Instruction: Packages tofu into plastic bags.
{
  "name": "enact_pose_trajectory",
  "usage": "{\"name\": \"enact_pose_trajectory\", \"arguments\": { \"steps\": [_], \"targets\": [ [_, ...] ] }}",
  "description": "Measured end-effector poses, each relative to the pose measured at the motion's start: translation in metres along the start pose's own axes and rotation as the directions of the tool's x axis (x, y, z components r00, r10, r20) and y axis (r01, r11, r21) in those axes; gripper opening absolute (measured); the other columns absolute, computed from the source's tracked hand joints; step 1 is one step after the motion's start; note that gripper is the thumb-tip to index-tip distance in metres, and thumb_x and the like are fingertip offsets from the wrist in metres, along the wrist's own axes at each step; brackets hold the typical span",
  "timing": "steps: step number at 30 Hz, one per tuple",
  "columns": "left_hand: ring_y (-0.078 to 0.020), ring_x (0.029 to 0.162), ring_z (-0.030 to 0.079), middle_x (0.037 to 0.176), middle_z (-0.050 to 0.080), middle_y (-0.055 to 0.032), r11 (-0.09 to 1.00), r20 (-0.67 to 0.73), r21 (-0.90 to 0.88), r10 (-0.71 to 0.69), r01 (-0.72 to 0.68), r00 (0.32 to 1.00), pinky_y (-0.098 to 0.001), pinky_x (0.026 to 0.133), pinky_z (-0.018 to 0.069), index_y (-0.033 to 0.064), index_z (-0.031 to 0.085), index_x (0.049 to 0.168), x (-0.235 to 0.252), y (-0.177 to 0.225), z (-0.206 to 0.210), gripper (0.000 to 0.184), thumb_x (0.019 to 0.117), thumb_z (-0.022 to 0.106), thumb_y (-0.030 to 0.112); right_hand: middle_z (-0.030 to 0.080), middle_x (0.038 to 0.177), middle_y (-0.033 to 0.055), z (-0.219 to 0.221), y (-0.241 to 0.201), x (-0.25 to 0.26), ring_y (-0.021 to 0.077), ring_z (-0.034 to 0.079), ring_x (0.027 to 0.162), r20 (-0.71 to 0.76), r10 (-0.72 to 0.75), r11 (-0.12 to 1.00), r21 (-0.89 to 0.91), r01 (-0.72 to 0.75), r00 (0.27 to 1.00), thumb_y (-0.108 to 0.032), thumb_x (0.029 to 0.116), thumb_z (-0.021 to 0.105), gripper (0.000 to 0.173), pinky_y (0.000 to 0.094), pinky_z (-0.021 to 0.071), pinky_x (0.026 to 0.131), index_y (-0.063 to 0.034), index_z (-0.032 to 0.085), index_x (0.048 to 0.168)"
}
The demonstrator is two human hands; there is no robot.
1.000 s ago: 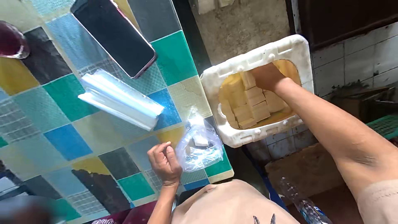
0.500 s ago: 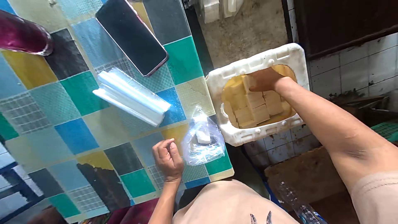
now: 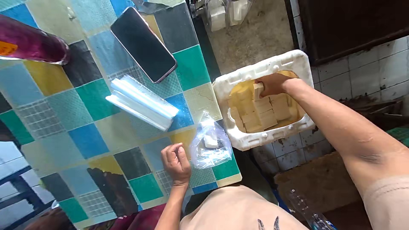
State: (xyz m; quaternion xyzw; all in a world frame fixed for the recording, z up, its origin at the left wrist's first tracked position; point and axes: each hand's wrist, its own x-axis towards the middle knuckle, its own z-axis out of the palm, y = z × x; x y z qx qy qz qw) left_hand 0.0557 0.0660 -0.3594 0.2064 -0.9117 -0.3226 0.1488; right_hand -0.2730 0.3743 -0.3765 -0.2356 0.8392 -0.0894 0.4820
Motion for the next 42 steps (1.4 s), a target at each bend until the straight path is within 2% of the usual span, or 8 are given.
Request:
{"name": "enact_pose_trajectory", "arguments": {
  "steps": [9, 17, 19, 21, 23, 28, 34, 42],
  "targets": [
    [-0.0185, 0.097, 0.061, 0.097, 0.064, -0.0193, 1.0, -0.003, 0.003, 0.005, -0.005, 1.0, -0.0232, 0.092, 0.047, -0.0072, 0.068, 0.1, 0.001, 0.001, 0.0, 0.035, 0.1029, 0.045, 0.019, 0.068, 0.115, 0.0286, 0.005, -0.009, -0.01, 0.0519, 0.064, 0.11, 0.048, 0.068, 0.994, -0.091, -0.064, 0.996, -0.013, 0.0889, 0.081, 0.05, 0.0722, 0.0468, 0.092, -0.0091, 0.061, 0.135],
    [-0.0097, 0.1, 0.056, 0.108, 0.058, -0.0188, 0.98, 0.006, -0.198, -0.028, 0.029, 1.0, -0.019, 0.09, 0.0456, -0.0146, 0.059, 0.111, 0.004, 0.014, -0.012, 0.037, 0.1012, 0.044, 0.018, 0.071, 0.104, 0.0261, 0.017, -0.013, -0.055, 0.0508, 0.067, 0.102, -0.17, 0.101, 0.993, -0.043, -0.11, 0.98, -0.012, 0.0935, 0.073, 0.036, 0.0701, 0.0499, 0.086, -0.0096, 0.064, 0.128],
    [-0.0045, 0.103, 0.054, 0.11, 0.057, -0.0089, 0.951, -0.015, -0.308, 0.029, -0.033, 0.999, -0.0196, 0.089, 0.0452, -0.0049, 0.057, 0.115, 0.011, 0.039, -0.025, 0.033, 0.1038, 0.046, 0.024, 0.07, 0.101, 0.028, 0.026, -0.018, -0.076, 0.0513, 0.068, 0.097, -0.292, 0.153, 0.986, 0.112, -0.125, 0.944, -0.014, 0.0908, 0.077, 0.039, 0.071, 0.0506, 0.084, -0.0039, 0.064, 0.126],
    [0.0045, 0.108, 0.055, 0.112, 0.059, 0.0107, 0.895, 0.035, -0.437, 0.12, -0.092, 0.992, -0.0164, 0.093, 0.0466, 0.0183, 0.06, 0.115, 0.018, 0.075, -0.037, 0.021, 0.1057, 0.049, 0.034, 0.07, 0.101, 0.0269, 0.04, -0.023, -0.097, 0.0463, 0.069, 0.095, -0.399, 0.232, 0.937, 0.338, -0.092, 0.887, -0.014, 0.0877, 0.082, 0.041, 0.0675, 0.052, 0.085, 0.0009, 0.064, 0.121],
    [0.0044, 0.108, 0.057, 0.11, 0.061, 0.0126, 0.801, 0.129, -0.58, 0.273, -0.151, 0.953, -0.0165, 0.094, 0.0488, 0.0228, 0.062, 0.113, 0.024, 0.107, -0.041, 0.018, 0.1056, 0.05, 0.033, 0.069, 0.101, 0.0242, 0.051, -0.027, -0.109, 0.0383, 0.068, 0.094, -0.411, 0.316, 0.844, 0.534, -0.055, 0.855, -0.015, 0.0862, 0.084, 0.044, 0.0612, 0.0521, 0.086, 0.0025, 0.062, 0.12],
    [-0.0073, 0.094, 0.064, 0.097, 0.064, -0.0074, 0.597, 0.208, -0.779, 0.536, -0.194, 0.818, -0.0193, 0.087, 0.0531, 0.0034, 0.061, 0.106, 0.023, 0.141, -0.02, 0.014, 0.1025, 0.053, 0.014, 0.07, 0.105, 0.0254, 0.051, -0.017, -0.091, 0.0439, 0.067, 0.1, -0.163, 0.261, 0.912, 0.366, -0.187, 0.952, -0.019, 0.0836, 0.086, 0.047, 0.0672, 0.0501, 0.089, 0.0006, 0.065, 0.12],
    [-0.005, 0.091, 0.064, 0.094, 0.065, -0.0075, 0.618, 0.312, -0.782, 0.506, -0.085, 0.804, -0.0181, 0.086, 0.0527, 0.0007, 0.06, 0.105, 0.014, 0.128, -0.019, 0.014, 0.1027, 0.053, 0.012, 0.06, 0.132, 0.0311, 0.046, -0.021, -0.061, 0.0481, 0.055, 0.128, 0.291, 0.315, 0.943, 0.011, -0.333, 0.903, -0.013, 0.0854, 0.084, 0.059, 0.0687, 0.0412, 0.104, 0.0036, 0.058, 0.137],
    [-0.0008, 0.093, 0.063, 0.096, 0.066, -0.004, 0.69, 0.363, -0.722, 0.426, -0.039, 0.828, -0.0177, 0.088, 0.0528, 0.0017, 0.062, 0.105, 0.019, 0.111, -0.027, 0.017, 0.1036, 0.052, 0.015, 0.057, 0.136, 0.0328, 0.059, -0.015, -0.055, 0.0491, 0.052, 0.132, 0.246, 0.265, 0.963, -0.027, -0.267, 0.932, -0.005, 0.0851, 0.08, 0.06, 0.065, 0.0396, 0.108, 0.0072, 0.056, 0.139]
  ]
}}
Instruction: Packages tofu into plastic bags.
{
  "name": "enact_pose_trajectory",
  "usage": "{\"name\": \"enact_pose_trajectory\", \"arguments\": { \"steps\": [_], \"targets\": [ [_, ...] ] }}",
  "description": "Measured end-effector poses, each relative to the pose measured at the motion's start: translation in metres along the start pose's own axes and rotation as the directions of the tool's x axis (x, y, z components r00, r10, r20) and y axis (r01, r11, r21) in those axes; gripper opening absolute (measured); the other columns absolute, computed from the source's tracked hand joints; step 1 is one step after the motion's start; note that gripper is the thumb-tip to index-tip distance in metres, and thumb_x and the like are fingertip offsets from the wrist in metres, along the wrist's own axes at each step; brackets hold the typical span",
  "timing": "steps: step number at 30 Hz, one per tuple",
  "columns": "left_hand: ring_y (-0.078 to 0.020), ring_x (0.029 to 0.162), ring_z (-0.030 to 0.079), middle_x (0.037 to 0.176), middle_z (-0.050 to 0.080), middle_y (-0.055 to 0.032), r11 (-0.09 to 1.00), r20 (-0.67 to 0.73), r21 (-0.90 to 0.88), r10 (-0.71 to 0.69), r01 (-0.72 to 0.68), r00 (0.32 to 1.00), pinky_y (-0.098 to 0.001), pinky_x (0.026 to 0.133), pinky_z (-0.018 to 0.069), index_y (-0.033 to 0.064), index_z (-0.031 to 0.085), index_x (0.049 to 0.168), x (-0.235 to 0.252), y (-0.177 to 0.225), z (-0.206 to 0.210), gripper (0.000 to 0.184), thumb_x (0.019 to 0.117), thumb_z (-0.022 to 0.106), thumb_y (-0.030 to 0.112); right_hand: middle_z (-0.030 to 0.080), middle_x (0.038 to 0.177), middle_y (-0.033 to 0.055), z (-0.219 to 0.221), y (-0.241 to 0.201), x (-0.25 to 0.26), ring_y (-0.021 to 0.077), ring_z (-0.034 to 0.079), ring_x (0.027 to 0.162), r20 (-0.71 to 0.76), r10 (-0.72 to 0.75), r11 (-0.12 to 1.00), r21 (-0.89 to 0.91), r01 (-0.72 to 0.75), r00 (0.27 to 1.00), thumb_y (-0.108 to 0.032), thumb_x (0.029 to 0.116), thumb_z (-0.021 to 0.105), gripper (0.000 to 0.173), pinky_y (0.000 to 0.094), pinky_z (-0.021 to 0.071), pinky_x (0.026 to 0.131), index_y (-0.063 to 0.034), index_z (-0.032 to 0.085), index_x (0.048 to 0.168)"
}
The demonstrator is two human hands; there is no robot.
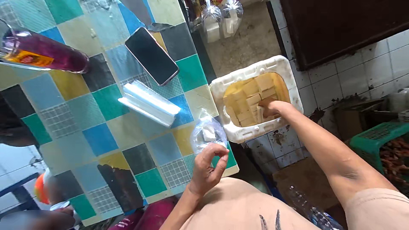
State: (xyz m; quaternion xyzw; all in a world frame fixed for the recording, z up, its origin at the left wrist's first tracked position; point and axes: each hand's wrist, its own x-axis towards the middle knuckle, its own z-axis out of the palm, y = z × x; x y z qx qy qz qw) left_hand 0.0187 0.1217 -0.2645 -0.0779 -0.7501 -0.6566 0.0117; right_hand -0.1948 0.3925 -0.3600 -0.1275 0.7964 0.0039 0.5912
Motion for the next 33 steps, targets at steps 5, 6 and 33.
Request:
{"name": "enact_pose_trajectory", "arguments": {
  "steps": [5, 6, 33],
  "targets": [
    [0.0005, 0.094, 0.064, 0.096, 0.067, 0.0005, 0.999, -0.007, 0.029, -0.029, 0.03, 1.0, -0.0181, 0.088, 0.0535, 0.0066, 0.062, 0.106, -0.002, 0.0, -0.007, 0.017, 0.1057, 0.052, 0.02, 0.053, 0.142, 0.0333, -0.005, 0.003, -0.01, 0.0555, 0.05, 0.132, -0.356, 0.054, 0.98, 0.198, 0.019, 0.933, -0.012, 0.0882, 0.08, 0.063, 0.0745, 0.0415, 0.102, -0.0034, 0.055, 0.146],
    [0.0005, 0.094, 0.063, 0.097, 0.066, 0.0009, 0.999, -0.004, 0.034, -0.031, 0.031, 1.0, -0.018, 0.087, 0.0534, 0.0075, 0.062, 0.106, -0.004, 0.001, -0.008, 0.017, 0.1059, 0.052, 0.021, 0.051, 0.143, 0.0345, -0.013, 0.001, -0.008, 0.0563, 0.049, 0.132, -0.451, 0.073, 0.966, 0.252, 0.048, 0.89, -0.015, 0.0913, 0.077, 0.06, 0.0742, 0.0412, 0.103, -0.0012, 0.055, 0.145],
    [0.003, 0.095, 0.066, 0.107, 0.069, 0.019, 0.965, -0.057, 0.015, -0.261, 0.262, 0.964, -0.0148, 0.082, 0.0549, 0.0325, 0.069, 0.12, -0.012, 0.038, 0.008, 0.02, 0.1044, 0.056, 0.034, 0.057, 0.139, 0.0274, -0.024, -0.102, 0.091, 0.0459, 0.047, 0.137, -0.499, -0.257, 0.742, 0.447, 0.499, 0.828, -0.009, 0.0952, 0.065, 0.039, 0.0649, 0.0437, 0.104, 0.0011, 0.064, 0.132]
  ]
}}
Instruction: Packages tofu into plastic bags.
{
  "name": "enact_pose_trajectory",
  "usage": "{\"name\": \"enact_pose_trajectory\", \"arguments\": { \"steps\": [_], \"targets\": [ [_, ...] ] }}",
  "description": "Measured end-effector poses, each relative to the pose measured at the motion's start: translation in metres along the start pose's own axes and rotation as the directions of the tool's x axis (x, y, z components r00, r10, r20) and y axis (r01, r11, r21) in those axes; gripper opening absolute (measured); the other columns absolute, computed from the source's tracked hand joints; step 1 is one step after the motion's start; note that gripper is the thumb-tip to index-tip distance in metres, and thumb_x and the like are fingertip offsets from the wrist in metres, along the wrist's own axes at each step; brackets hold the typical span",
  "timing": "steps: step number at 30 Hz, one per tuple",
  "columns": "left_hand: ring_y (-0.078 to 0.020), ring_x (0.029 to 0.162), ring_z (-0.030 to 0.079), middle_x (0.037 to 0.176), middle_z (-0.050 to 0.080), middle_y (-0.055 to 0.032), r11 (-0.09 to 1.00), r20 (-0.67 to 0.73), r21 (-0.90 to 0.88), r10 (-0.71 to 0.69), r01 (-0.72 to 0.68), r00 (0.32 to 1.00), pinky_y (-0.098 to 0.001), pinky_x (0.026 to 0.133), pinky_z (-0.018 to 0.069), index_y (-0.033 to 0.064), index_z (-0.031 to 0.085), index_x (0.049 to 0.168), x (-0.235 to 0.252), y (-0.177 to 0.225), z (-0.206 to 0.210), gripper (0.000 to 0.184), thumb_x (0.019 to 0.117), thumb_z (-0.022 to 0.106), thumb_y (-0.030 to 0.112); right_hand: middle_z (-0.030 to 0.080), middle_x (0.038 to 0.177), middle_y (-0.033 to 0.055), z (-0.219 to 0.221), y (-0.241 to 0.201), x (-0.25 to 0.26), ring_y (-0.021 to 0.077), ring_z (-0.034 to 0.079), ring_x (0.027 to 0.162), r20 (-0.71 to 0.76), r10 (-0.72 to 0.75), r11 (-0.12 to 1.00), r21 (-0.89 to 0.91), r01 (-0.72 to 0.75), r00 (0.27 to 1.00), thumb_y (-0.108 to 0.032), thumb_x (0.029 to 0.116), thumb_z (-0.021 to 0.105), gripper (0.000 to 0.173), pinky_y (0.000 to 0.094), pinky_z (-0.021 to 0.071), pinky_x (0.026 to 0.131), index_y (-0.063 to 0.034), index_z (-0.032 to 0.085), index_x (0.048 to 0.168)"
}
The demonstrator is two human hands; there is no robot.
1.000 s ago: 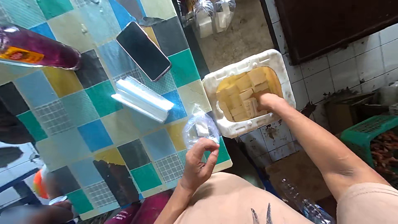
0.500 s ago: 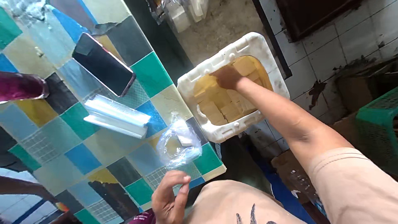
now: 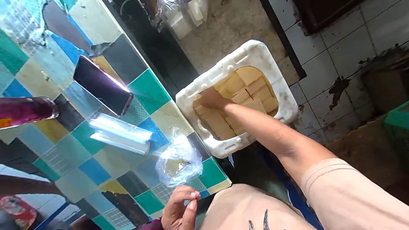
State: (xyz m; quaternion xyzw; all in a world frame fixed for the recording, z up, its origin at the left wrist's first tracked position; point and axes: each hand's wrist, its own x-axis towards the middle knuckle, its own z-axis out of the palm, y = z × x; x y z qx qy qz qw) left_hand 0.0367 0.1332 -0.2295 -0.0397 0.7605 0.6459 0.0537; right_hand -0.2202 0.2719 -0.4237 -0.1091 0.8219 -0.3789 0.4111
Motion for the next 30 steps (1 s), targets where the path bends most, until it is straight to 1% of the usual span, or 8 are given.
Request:
{"name": "enact_pose_trajectory", "arguments": {
  "steps": [4, 9, 13, 18, 23, 25, 28, 30],
  "targets": [
    [0.0033, 0.095, 0.065, 0.105, 0.068, 0.0186, 1.0, -0.026, -0.001, 0.01, -0.01, 1.0, -0.014, 0.082, 0.0541, 0.0318, 0.069, 0.118, 0.01, 0.001, 0.006, 0.018, 0.1038, 0.057, 0.034, 0.064, 0.129, 0.029, -0.007, -0.003, -0.009, 0.044, 0.055, 0.13, -0.042, -0.044, 0.997, -0.066, 0.041, 0.998, -0.017, 0.0977, 0.067, 0.034, 0.0561, 0.0425, 0.109, 0.005, 0.068, 0.123],
    [0.0026, 0.096, 0.066, 0.106, 0.068, 0.0181, 1.0, -0.04, 0.002, 0.018, -0.018, 0.999, -0.0144, 0.083, 0.0546, 0.031, 0.069, 0.117, 0.016, -0.004, 0.0, 0.018, 0.1042, 0.057, 0.034, 0.065, 0.123, 0.0292, -0.046, 0.0, -0.021, 0.0442, 0.06, 0.122, 0.01, 0.212, 0.976, -0.041, -0.212, 0.977, -0.025, 0.0964, 0.071, 0.037, 0.0641, 0.0461, 0.099, 0.0065, 0.069, 0.116],
    [0.0021, 0.097, 0.066, 0.107, 0.068, 0.0173, 0.999, -0.042, -0.012, 0.03, -0.031, 0.999, -0.0152, 0.084, 0.0548, 0.0301, 0.068, 0.118, 0.016, -0.008, -0.005, 0.018, 0.1047, 0.056, 0.033, 0.066, 0.122, 0.0284, -0.064, 0.021, -0.037, 0.0456, 0.061, 0.118, 0.118, 0.354, 0.932, -0.124, -0.34, 0.928, -0.018, 0.0913, 0.076, 0.043, 0.0669, 0.0467, 0.098, 0.0016, 0.064, 0.128],
    [0.0024, 0.098, 0.065, 0.106, 0.068, 0.0168, 1.0, -0.038, -0.022, 0.01, -0.011, 0.999, -0.0146, 0.085, 0.0541, 0.0295, 0.068, 0.116, 0.013, -0.011, -0.008, 0.017, 0.1047, 0.056, 0.031, 0.067, 0.121, 0.0272, -0.067, 0.032, -0.063, 0.0464, 0.061, 0.118, 0.338, 0.311, 0.92, -0.342, -0.192, 0.888, -0.01, 0.095, 0.072, 0.031, 0.0679, 0.0448, 0.099, -0.0006, 0.069, 0.125],
    [0.0023, 0.098, 0.065, 0.106, 0.068, 0.0171, 1.0, -0.035, -0.013, 0.01, -0.01, 0.999, -0.0148, 0.085, 0.0539, 0.0292, 0.068, 0.116, 0.009, -0.013, -0.012, 0.017, 0.1046, 0.056, 0.032, 0.063, 0.13, 0.0288, -0.064, 0.006, -0.063, 0.0493, 0.058, 0.124, 0.198, 0.337, 0.863, -0.456, -0.218, 0.92, -0.013, 0.0942, 0.074, 0.043, 0.0695, 0.0462, 0.098, -0.0006, 0.064, 0.134],
    [0.0021, 0.098, 0.065, 0.106, 0.068, 0.017, 1.0, -0.044, -0.007, 0.014, -0.015, 0.999, -0.0149, 0.085, 0.054, 0.0292, 0.068, 0.117, 0.007, -0.014, -0.014, 0.017, 0.1046, 0.056, 0.032, 0.062, 0.133, 0.028, -0.064, 0.002, -0.052, 0.0475, 0.057, 0.127, 0.136, 0.221, 0.885, -0.445, -0.14, 0.966, -0.01, 0.0976, 0.068, 0.04, 0.0656, 0.0463, 0.101, 0.0001, 0.062, 0.136],
    [0.0023, 0.098, 0.065, 0.106, 0.068, 0.0171, 1.0, -0.047, -0.006, 0.01, -0.01, 0.999, -0.0148, 0.085, 0.0539, 0.0295, 0.068, 0.117, 0.006, -0.014, -0.014, 0.017, 0.1045, 0.056, 0.032, 0.06, 0.137, 0.0278, -0.057, 0.008, -0.032, 0.0461, 0.054, 0.133, 0.186, -0.005, 0.897, -0.434, 0.086, 0.983, -0.009, 0.1033, 0.058, 0.042, 0.0605, 0.0406, 0.111, -0.0001, 0.056, 0.144],
    [0.0025, 0.099, 0.065, 0.106, 0.067, 0.0174, 1.0, -0.048, 0.0, 0.005, -0.005, 0.999, -0.0146, 0.086, 0.0538, 0.0296, 0.068, 0.117, 0.006, -0.013, -0.014, 0.017, 0.1045, 0.056, 0.033, 0.058, 0.138, 0.0289, -0.049, 0.009, -0.021, 0.0478, 0.054, 0.132, 0.247, -0.002, 0.875, -0.468, 0.121, 0.969, -0.013, 0.1037, 0.059, 0.046, 0.0634, 0.0417, 0.108, 0.0001, 0.051, 0.147]
  ]
}}
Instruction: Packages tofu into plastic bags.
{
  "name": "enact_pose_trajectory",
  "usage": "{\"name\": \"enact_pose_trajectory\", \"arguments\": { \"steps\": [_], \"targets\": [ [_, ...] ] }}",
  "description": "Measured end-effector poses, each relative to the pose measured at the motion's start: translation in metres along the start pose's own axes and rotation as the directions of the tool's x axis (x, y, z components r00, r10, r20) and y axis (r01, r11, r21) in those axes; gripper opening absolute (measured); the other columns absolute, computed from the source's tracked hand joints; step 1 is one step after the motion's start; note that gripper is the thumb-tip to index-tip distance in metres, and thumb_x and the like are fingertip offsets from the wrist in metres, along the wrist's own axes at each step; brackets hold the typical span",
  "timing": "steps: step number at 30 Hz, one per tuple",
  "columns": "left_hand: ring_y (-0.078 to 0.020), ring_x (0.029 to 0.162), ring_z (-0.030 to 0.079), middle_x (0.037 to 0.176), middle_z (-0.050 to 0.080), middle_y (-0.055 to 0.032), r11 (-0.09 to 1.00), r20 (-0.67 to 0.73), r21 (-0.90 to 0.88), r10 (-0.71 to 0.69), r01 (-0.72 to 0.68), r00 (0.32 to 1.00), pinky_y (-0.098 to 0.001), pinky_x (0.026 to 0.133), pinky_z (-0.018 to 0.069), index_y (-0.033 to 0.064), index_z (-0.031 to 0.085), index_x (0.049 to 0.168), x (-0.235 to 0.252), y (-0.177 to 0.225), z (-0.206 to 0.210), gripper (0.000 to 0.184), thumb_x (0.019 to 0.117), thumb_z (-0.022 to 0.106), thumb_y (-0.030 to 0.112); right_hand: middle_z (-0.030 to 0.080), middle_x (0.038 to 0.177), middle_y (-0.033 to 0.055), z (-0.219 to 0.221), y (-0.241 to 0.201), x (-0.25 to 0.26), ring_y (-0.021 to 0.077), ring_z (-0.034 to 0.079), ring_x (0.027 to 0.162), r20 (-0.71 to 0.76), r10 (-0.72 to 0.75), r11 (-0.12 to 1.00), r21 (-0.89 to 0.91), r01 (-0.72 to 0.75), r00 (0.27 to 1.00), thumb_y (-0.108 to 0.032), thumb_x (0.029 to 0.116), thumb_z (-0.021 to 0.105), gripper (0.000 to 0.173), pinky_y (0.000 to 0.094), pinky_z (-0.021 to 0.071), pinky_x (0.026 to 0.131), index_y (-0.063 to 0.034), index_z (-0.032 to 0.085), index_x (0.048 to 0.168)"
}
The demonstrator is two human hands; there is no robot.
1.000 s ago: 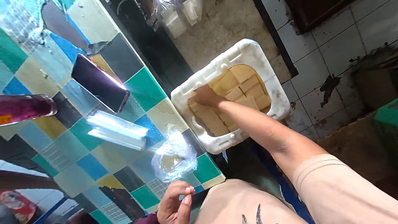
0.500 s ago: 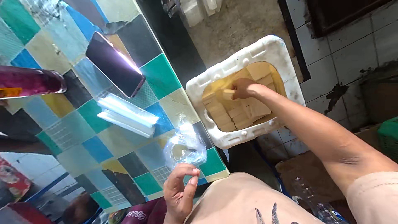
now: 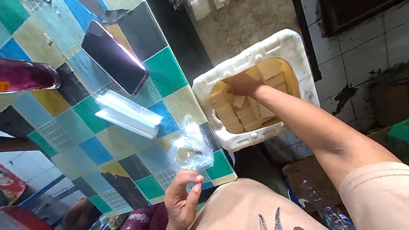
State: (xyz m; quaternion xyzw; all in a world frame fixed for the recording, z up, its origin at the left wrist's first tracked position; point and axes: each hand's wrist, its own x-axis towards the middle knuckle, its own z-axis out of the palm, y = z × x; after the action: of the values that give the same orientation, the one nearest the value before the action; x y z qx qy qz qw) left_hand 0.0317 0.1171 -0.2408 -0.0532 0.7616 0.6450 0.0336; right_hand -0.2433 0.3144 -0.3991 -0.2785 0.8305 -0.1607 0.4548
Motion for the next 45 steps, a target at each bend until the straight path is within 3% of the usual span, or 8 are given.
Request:
{"name": "enact_pose_trajectory", "arguments": {
  "steps": [7, 11, 16, 21, 24, 30, 38, 45],
  "targets": [
    [0.0026, 0.098, 0.065, 0.106, 0.068, 0.018, 1.0, -0.018, 0.008, -0.011, 0.011, 1.0, -0.0144, 0.085, 0.054, 0.03, 0.068, 0.116, 0.002, 0.0, 0.003, 0.017, 0.1042, 0.056, 0.034, 0.057, 0.141, 0.0251, 0.024, 0.004, 0.004, 0.0457, 0.052, 0.133, 0.007, -0.087, 0.992, -0.089, 0.087, 0.996, 0.003, 0.0965, 0.059, 0.043, 0.0594, 0.0449, 0.105, 0.0032, 0.057, 0.139],
    [0.0022, 0.096, 0.066, 0.106, 0.068, 0.0172, 0.997, 0.012, -0.071, -0.042, 0.043, 0.999, -0.0152, 0.083, 0.0547, 0.0295, 0.068, 0.116, 0.006, 0.01, 0.007, 0.018, 0.1038, 0.057, 0.036, 0.054, 0.146, 0.0258, 0.005, 0.005, -0.013, 0.0461, 0.05, 0.137, -0.02, -0.097, 0.995, 0.009, 0.097, 0.995, 0.005, 0.0958, 0.062, 0.053, 0.06, 0.041, 0.111, -0.0005, 0.052, 0.147],
    [-0.0003, 0.101, 0.065, 0.104, 0.068, 0.0104, 0.909, 0.305, -0.325, -0.161, 0.261, 0.939, -0.0193, 0.09, 0.0532, 0.0214, 0.067, 0.111, 0.012, 0.023, 0.013, 0.025, 0.105, 0.053, 0.041, 0.059, 0.135, 0.0306, -0.043, 0.003, -0.061, 0.0489, 0.054, 0.13, 0.133, 0.208, 0.978, 0.004, -0.211, 0.969, 0.007, 0.0985, 0.055, 0.043, 0.0629, 0.0427, 0.107, 0.003, 0.057, 0.141],
    [-0.0036, 0.102, 0.063, 0.102, 0.066, -0.0018, 0.894, 0.5, -0.349, -0.076, 0.281, 0.863, -0.0208, 0.092, 0.0517, 0.0075, 0.063, 0.106, 0.029, 0.011, 0.029, 0.035, 0.1069, 0.049, 0.04, 0.06, 0.123, 0.0349, -0.037, 0.007, -0.1, 0.0517, 0.058, 0.121, 0.284, 0.458, 0.889, -0.16, -0.429, 0.842, 0.006, 0.0971, 0.059, 0.021, 0.0647, 0.0475, 0.098, 0.0155, 0.062, 0.115],
    [-0.005, 0.103, 0.063, 0.104, 0.066, -0.0066, 0.909, 0.532, -0.32, -0.061, 0.268, 0.844, -0.0217, 0.093, 0.0513, 0.0008, 0.063, 0.108, 0.043, 0.011, 0.038, 0.035, 0.106, 0.051, 0.034, 0.058, 0.13, 0.0362, -0.015, 0.015, -0.106, 0.0526, 0.055, 0.126, 0.303, 0.521, 0.852, -0.123, -0.509, 0.798, -0.002, 0.0971, 0.066, 0.036, 0.067, 0.0457, 0.101, 0.0145, 0.058, 0.127],
    [-0.006, 0.105, 0.062, 0.106, 0.066, -0.0107, 0.913, 0.544, -0.325, -0.031, 0.245, 0.839, -0.0212, 0.095, 0.0497, -0.0038, 0.063, 0.11, 0.049, 0.01, 0.037, 0.033, 0.1038, 0.053, 0.027, 0.047, 0.148, 0.0325, 0.016, 0.036, -0.102, 0.0523, 0.051, 0.131, 0.25, 0.336, 0.935, 0.027, -0.353, 0.908, 0.002, 0.0871, 0.078, 0.071, 0.0639, 0.0422, 0.108, 0.0003, 0.046, 0.151],
    [-0.0065, 0.108, 0.061, 0.111, 0.066, -0.0115, 0.917, 0.586, -0.297, -0.045, 0.266, 0.809, -0.022, 0.097, 0.0489, -0.0053, 0.061, 0.115, 0.05, 0.004, 0.031, 0.034, 0.1033, 0.054, 0.026, 0.053, 0.137, 0.0341, 0.019, 0.037, -0.104, 0.0524, 0.056, 0.123, 0.233, 0.36, 0.928, 0.011, -0.373, 0.903, -0.003, 0.0878, 0.079, 0.058, 0.0636, 0.0465, 0.102, 0.0021, 0.055, 0.141],
    [-0.0062, 0.102, 0.064, 0.111, 0.067, -0.0089, 0.864, 0.607, -0.271, -0.188, 0.424, 0.772, -0.0254, 0.093, 0.0534, -0.0081, 0.061, 0.121, 0.081, 0.012, 0.051, 0.035, 0.104, 0.051, 0.021, 0.044, 0.145, 0.036, 0.023, 0.033, -0.097, 0.0587, 0.046, 0.129, 0.217, 0.44, 0.885, 0.057, -0.462, 0.871, -0.001, 0.0799, 0.085, 0.072, 0.0689, 0.0444, 0.101, -0.001, 0.052, 0.144]
  ]
}}
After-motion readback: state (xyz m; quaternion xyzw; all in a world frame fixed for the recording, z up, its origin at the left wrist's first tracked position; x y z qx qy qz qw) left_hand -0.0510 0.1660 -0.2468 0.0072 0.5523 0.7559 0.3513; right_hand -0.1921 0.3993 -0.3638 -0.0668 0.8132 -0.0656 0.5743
